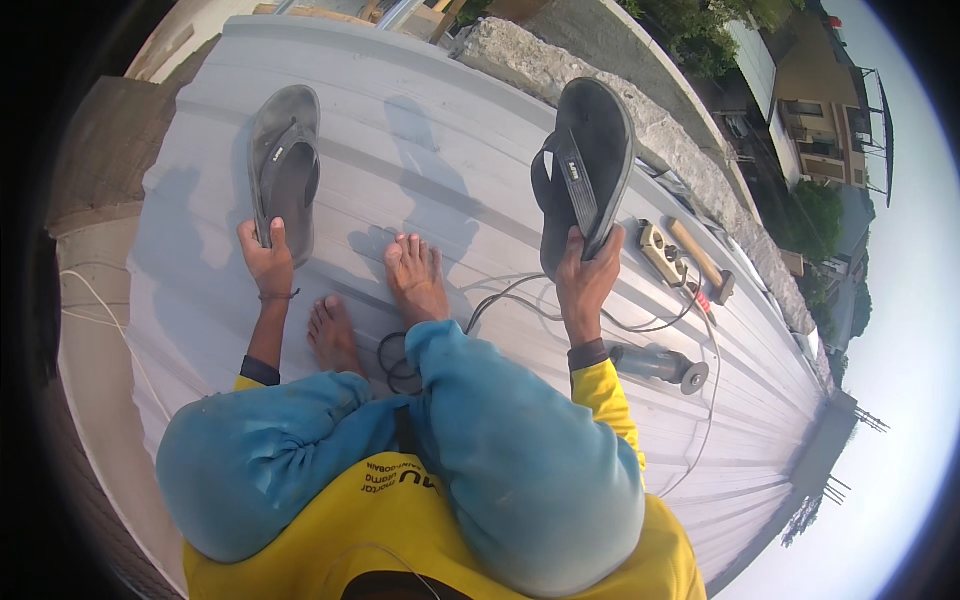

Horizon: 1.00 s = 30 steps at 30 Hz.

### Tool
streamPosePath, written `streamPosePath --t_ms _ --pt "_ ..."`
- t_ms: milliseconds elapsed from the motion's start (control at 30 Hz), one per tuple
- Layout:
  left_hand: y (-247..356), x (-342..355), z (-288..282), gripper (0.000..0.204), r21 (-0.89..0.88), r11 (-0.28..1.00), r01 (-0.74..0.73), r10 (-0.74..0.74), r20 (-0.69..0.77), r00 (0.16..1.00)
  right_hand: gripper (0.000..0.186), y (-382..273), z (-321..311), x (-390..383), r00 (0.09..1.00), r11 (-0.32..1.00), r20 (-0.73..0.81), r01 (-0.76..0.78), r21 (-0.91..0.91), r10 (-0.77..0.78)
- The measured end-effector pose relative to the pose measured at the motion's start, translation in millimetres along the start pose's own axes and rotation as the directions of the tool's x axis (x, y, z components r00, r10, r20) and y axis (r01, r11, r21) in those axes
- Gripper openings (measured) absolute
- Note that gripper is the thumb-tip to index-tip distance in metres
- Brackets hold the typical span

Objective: The person secures a white corrugated roofing sheet to a roof edge using a hammer and nail punch, then smooths the sheet by hand. They use an angle grinder to cut the sheet along the edge, then remove flip-flops and continue working barefoot.

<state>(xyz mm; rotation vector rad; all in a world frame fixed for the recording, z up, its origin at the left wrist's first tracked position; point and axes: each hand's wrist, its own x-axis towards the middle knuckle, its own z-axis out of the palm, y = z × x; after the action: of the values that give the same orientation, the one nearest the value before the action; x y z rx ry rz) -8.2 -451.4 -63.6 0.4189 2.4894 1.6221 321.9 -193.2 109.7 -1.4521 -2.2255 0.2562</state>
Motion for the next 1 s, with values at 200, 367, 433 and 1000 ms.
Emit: streamPosePath --t_ms 200,367,433,1000 --pt "4 -2 -3 0.031 -0.027 0.999 0.045 -0.045 0.031 0.999 0.045 37 -12 39 0.994 0.970 -0.073 0.060 -0.235 -0.079" --pt "8 -2 -4 0.030 -0.053 0.998 0.029 -0.028 0.023 0.999 0.036 56 -7 43 0.984 0.935 0.160 -0.023 -0.355 0.084" --pt "9 -3 -6 0.030 -0.055 0.998 0.035 -0.034 0.027 0.999 0.052 58 -8 41 0.999 0.954 0.003 -0.041 -0.296 0.044" --pt "19 -1 7 0.029 -0.020 0.997 -0.077 0.078 0.034 0.996 0.048 33 0 29 0.948 0.946 0.254 -0.107 -0.307 0.190"
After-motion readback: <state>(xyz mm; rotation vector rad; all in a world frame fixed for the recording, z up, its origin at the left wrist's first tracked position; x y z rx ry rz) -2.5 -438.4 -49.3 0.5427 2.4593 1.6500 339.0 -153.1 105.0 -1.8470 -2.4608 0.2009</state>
